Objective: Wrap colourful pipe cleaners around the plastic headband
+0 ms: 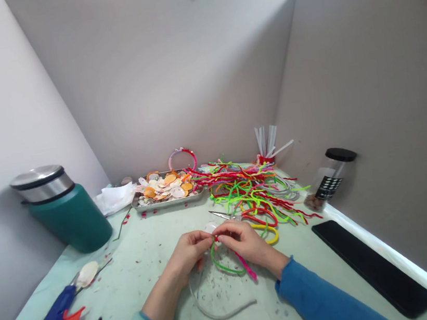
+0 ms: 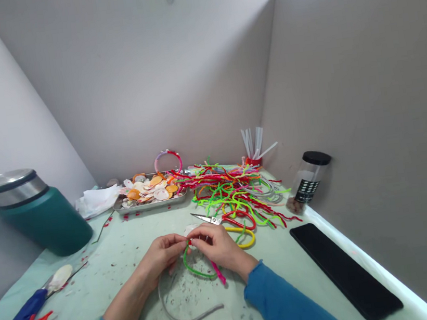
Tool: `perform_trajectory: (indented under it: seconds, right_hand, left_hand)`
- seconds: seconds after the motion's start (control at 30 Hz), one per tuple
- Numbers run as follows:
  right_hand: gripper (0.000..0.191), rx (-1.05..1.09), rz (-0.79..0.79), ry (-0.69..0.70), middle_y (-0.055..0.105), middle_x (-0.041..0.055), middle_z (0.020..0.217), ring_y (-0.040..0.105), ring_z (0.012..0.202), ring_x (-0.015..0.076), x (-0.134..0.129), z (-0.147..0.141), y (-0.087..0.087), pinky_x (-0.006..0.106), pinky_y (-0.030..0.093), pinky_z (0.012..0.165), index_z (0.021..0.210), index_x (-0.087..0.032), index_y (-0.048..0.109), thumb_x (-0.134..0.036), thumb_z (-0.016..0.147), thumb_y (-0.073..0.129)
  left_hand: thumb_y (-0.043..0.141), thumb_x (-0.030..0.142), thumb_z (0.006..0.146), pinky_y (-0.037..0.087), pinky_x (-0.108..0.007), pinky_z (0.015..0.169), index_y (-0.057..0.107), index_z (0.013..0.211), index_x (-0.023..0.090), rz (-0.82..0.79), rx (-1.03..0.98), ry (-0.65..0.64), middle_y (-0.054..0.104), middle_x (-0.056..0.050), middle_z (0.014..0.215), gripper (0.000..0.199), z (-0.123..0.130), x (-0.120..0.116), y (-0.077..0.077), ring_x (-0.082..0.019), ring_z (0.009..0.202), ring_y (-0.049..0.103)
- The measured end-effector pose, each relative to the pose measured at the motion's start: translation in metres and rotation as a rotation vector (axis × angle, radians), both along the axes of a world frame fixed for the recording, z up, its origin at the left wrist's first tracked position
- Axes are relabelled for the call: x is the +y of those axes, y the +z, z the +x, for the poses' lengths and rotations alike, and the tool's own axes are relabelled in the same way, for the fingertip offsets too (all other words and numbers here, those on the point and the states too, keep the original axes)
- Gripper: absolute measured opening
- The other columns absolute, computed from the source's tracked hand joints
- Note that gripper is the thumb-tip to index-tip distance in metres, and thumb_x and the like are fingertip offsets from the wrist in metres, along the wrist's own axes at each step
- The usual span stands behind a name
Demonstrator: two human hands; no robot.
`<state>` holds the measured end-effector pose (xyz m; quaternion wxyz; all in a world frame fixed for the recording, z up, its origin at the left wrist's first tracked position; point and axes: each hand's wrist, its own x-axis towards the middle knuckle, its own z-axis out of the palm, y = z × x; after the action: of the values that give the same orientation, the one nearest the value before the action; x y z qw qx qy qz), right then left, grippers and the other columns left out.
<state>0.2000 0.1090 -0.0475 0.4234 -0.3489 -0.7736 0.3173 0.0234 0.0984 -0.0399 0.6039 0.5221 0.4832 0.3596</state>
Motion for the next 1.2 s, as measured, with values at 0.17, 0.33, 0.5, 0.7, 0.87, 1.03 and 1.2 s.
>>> perform_trajectory:
  seconds: [0.17, 0.33, 0.5, 0.7, 0.87, 1.03, 1.2]
  right_hand:
    - [0.026, -0.081, 0.152, 0.048, 0.065, 0.0049, 0.086, 0.058, 0.079, 0.0147, -0.0027, 0.0007, 0.0014, 0.026, 0.044, 0.071, 0.098, -0.020, 0.067, -0.008, 0.082, 0.050]
    - [0.023, -0.110, 0.207, 0.041, 0.064, 0.0053, 0.085, 0.058, 0.079, 0.0145, -0.0034, 0.0013, -0.0001, 0.025, 0.043, 0.071, 0.094, -0.018, 0.065, -0.007, 0.082, 0.049]
    - [0.020, -0.105, 0.201, 0.000, 0.063, 0.0037, 0.083, 0.057, 0.077, 0.0143, -0.0024, 0.0007, 0.0014, 0.025, 0.042, 0.069, 0.090, -0.018, 0.063, -0.008, 0.082, 0.048]
    - [0.018, -0.095, 0.188, -0.019, 0.063, 0.0032, 0.080, 0.057, 0.075, 0.0144, -0.0028, -0.0009, 0.0031, 0.025, 0.042, 0.069, 0.087, -0.018, 0.062, -0.008, 0.082, 0.048]
    - [0.017, -0.106, 0.180, -0.020, 0.062, 0.0034, 0.080, 0.057, 0.075, 0.0149, -0.0031, -0.0013, 0.0029, 0.026, 0.042, 0.068, 0.085, -0.018, 0.062, -0.009, 0.081, 0.049]
    - [0.015, -0.111, 0.176, -0.021, 0.062, 0.0033, 0.079, 0.056, 0.074, 0.0151, -0.0026, -0.0014, 0.0008, 0.026, 0.042, 0.067, 0.085, -0.019, 0.062, -0.011, 0.081, 0.049]
    - [0.014, -0.108, 0.148, -0.008, 0.062, 0.0021, 0.078, 0.056, 0.073, 0.0141, -0.0042, -0.0022, 0.0010, 0.025, 0.041, 0.067, 0.085, -0.019, 0.061, -0.012, 0.083, 0.049]
  left_hand:
    - [0.064, 0.038, 0.069, 0.029, -0.017, 0.031, 0.063, 0.079, 0.011, -0.034, -0.046, -0.015, 0.039, 0.008, 0.041, 0.030, -0.0002, -0.0001, 0.0008, -0.003, 0.033, 0.021]
    - [0.062, 0.034, 0.070, 0.029, -0.016, 0.030, 0.059, 0.094, 0.012, -0.043, -0.088, 0.007, 0.029, 0.012, 0.039, 0.033, 0.0007, 0.0000, 0.0020, -0.004, 0.033, 0.018]
    - [0.063, 0.025, 0.066, 0.031, -0.016, 0.031, 0.055, 0.098, 0.014, 0.037, -0.097, -0.046, 0.055, 0.004, 0.067, 0.035, 0.0020, -0.0027, 0.0036, -0.002, 0.035, 0.030]
    - [0.062, 0.031, 0.069, 0.028, -0.016, 0.032, 0.056, 0.096, 0.014, 0.187, 0.110, -0.011, 0.062, -0.001, 0.084, 0.032, 0.0047, -0.0013, -0.0015, 0.000, 0.034, 0.035]
    - [0.061, 0.042, 0.070, 0.026, -0.018, 0.032, 0.063, 0.088, 0.011, 0.173, 0.224, 0.013, 0.057, 0.002, 0.059, 0.036, 0.0056, 0.0001, -0.0022, -0.003, 0.033, 0.034]
    - [0.056, 0.048, 0.070, 0.023, -0.019, 0.033, 0.066, 0.085, 0.011, 0.179, 0.269, 0.026, 0.045, 0.006, 0.045, 0.041, 0.0054, 0.0000, -0.0005, -0.006, 0.032, 0.034]
    - [0.056, 0.047, 0.070, 0.022, -0.020, 0.036, 0.063, 0.069, 0.013, 0.182, 0.285, 0.029, 0.048, 0.005, 0.047, 0.036, 0.0047, -0.0002, 0.0007, -0.006, 0.034, 0.033]
